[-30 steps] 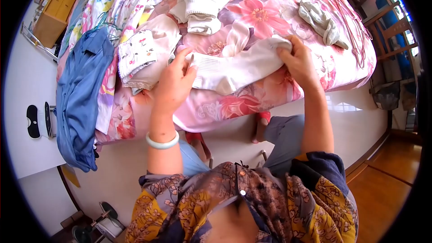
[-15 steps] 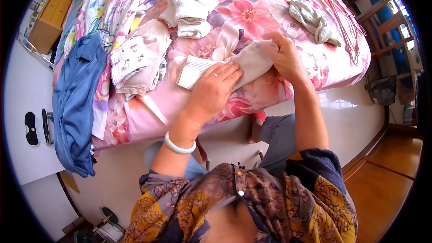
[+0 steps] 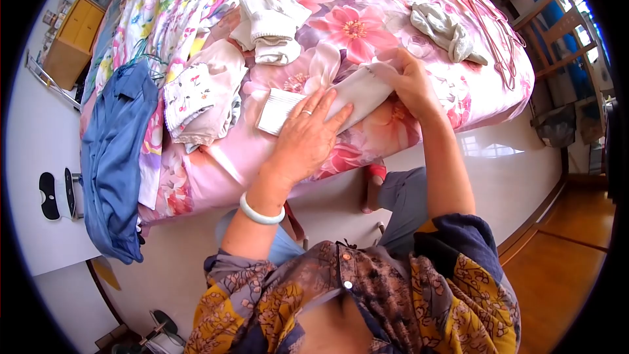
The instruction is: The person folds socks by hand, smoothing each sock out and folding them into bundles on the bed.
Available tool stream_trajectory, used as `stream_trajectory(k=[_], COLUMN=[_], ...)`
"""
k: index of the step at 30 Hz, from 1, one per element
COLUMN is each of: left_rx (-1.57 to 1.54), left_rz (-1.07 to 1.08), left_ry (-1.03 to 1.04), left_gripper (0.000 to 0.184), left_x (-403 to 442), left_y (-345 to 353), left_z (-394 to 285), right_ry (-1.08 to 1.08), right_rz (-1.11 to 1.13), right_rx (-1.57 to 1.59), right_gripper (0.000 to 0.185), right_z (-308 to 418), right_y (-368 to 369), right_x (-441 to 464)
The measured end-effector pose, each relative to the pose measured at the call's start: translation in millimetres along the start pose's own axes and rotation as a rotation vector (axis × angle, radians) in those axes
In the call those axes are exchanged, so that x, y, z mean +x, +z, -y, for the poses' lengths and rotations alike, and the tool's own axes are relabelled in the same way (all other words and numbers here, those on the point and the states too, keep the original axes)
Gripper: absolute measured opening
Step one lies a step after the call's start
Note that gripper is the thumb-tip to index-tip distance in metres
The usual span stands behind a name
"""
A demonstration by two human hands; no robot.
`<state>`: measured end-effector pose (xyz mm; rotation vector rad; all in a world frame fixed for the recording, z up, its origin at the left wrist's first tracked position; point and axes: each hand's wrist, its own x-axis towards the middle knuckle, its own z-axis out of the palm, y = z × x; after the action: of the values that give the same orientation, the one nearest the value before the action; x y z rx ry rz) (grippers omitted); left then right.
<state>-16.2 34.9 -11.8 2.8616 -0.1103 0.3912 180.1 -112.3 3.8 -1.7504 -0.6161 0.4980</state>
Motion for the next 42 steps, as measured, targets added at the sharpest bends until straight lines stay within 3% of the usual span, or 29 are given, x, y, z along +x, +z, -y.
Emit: stream_trajectory(k=[3,6,9,13,14,18,21,25,28,31,32,37,42], left_rx=[-0.015,-0.055,-0.752,-1.536,-1.420,-1.799,-1.852,-1.676,-1.533,-1.422,-1.471,-1.930,-1.687], left_rz=[0.030,-0.078,-0.208,-0.148,-0.142,-0.017,-0.048,-0.069,-0.095,-0.082,-0.090,-0.062,-0.028], left_ry=[-0.042,0.007,-0.246,-0.584,-0.468,-0.548,-0.560,-0.597,-0.549,-0.557,-0.558,-0.621,-0.617], left_gripper=[0.048,0.042,0.036,0.038,0.040,0.051,0.051,0.035,0.031,0.032,0.033,0.039,0.035], left_x=[5,21,41,52,53,51,53,55,52,50,51,51,54], left_y=[-11,-29,-20,18,22,13,6,24,32,36,36,20,19], left_z=[-9,-25,-33,-23,-17,-7,-8,-4,2,4,4,-1,-3], right_ry=[-0.050,-0.070,-0.048,-0.031,-0.035,-0.154,0.036,-0.010,0.093,0.021,0.152,-0.108,-0.237], right_rz=[-0.013,-0.032,-0.041,-0.006,0.011,0.201,0.366,0.410,0.298,0.155,0.200,0.190,0.122], right_rx=[-0.125,-0.114,-0.126,-0.112,-0.106,-0.033,0.080,0.036,0.170,-0.196,-0.199,-0.474,-0.577], right_gripper=[0.030,0.032,0.035,0.039,0.040,0.047,0.045,0.043,0.037,0.030,0.029,0.036,0.032], right_z=[6,4,9,20,23,21,24,30,29,15,20,24,17], right_y=[1,2,3,6,9,16,10,6,5,-1,-1,15,20], right_x=[-3,-4,-5,-11,-15,-23,-24,-28,-27,-16,-19,-30,-30])
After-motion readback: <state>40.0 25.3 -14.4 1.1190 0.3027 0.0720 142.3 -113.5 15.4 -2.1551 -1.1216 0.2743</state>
